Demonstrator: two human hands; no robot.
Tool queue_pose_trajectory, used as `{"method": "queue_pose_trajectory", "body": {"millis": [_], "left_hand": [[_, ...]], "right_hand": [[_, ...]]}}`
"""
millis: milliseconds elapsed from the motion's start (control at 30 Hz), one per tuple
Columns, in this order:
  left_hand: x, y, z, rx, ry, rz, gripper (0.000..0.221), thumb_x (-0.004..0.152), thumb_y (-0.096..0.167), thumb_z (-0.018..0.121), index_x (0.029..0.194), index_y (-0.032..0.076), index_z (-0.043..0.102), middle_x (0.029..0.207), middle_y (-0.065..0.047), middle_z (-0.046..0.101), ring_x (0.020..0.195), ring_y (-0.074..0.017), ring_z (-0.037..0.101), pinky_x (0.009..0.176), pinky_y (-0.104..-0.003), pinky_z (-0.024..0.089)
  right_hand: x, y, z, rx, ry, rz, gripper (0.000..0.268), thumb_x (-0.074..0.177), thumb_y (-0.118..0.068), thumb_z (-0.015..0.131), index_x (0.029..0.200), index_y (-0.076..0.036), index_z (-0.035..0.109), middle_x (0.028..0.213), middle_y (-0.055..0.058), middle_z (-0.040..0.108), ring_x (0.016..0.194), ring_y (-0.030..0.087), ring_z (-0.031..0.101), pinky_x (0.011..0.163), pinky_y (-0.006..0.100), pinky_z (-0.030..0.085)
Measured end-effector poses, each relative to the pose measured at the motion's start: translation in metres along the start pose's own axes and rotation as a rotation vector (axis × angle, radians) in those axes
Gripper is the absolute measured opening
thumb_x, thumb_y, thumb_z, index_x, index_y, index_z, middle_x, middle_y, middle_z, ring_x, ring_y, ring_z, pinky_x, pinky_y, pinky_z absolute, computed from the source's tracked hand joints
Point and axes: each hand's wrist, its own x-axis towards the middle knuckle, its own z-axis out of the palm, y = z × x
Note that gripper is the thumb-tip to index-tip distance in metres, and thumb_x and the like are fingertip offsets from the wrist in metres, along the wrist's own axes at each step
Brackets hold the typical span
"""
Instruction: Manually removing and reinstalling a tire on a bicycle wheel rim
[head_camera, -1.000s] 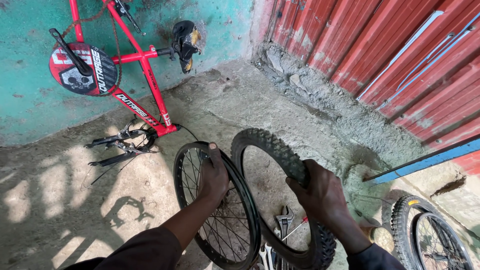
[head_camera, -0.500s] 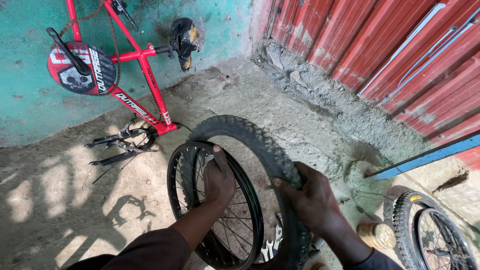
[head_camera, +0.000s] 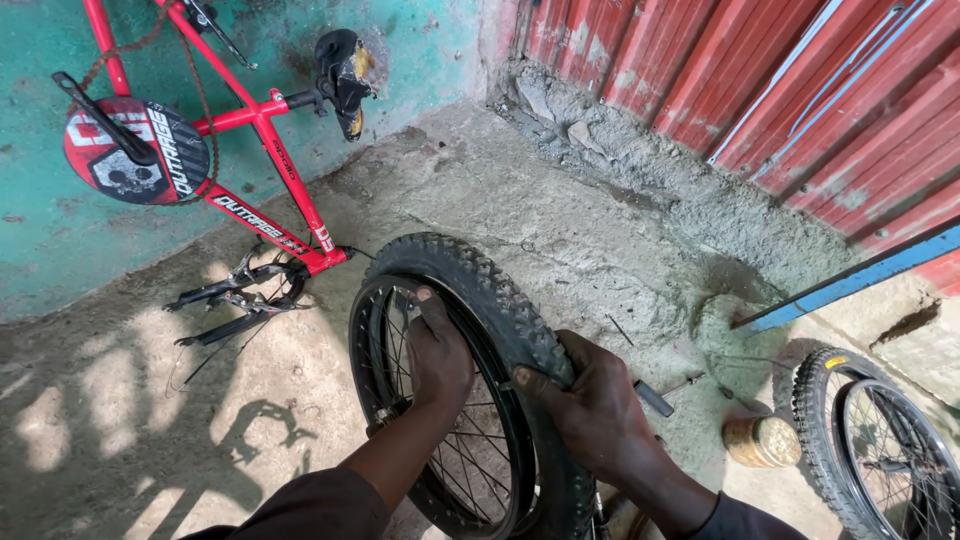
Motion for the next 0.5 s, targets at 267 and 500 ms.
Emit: {"method": "queue_pose_trajectory", "body": {"millis": [267, 500], "left_hand": [[-0.011, 0.015, -0.007, -0.059, -0.021, 0.082, 0.070, 0.108, 0.049, 0.018, 0.066, 0.003, 0.049, 0.058, -0.013, 0.055, 0.048, -0.0301, 0.048, 0.061, -0.052, 0.042], [-0.005, 0.006, 0.003, 0.008, -0.022, -0.028, 0.077, 0.104, 0.058, 0.018, 0.083, -0.003, 0.059, 0.075, -0.021, 0.063, 0.065, -0.0384, 0.059, 0.076, -0.054, 0.047]], "right_hand": [[-0.004, -0.004, 0.003, 0.098, 0.008, 0.028, 0.016, 0.088, -0.004, 0.078, 0.103, 0.000, 0.076, 0.062, 0.006, 0.067, 0.042, 0.013, 0.049, 0.041, 0.031, 0.039], [0.002, 0.018, 0.010, -0.145, 0.058, -0.154, 0.021, 0.086, -0.021, 0.079, 0.101, -0.008, 0.072, 0.063, 0.002, 0.069, 0.046, 0.013, 0.053, 0.044, 0.032, 0.044]]}}
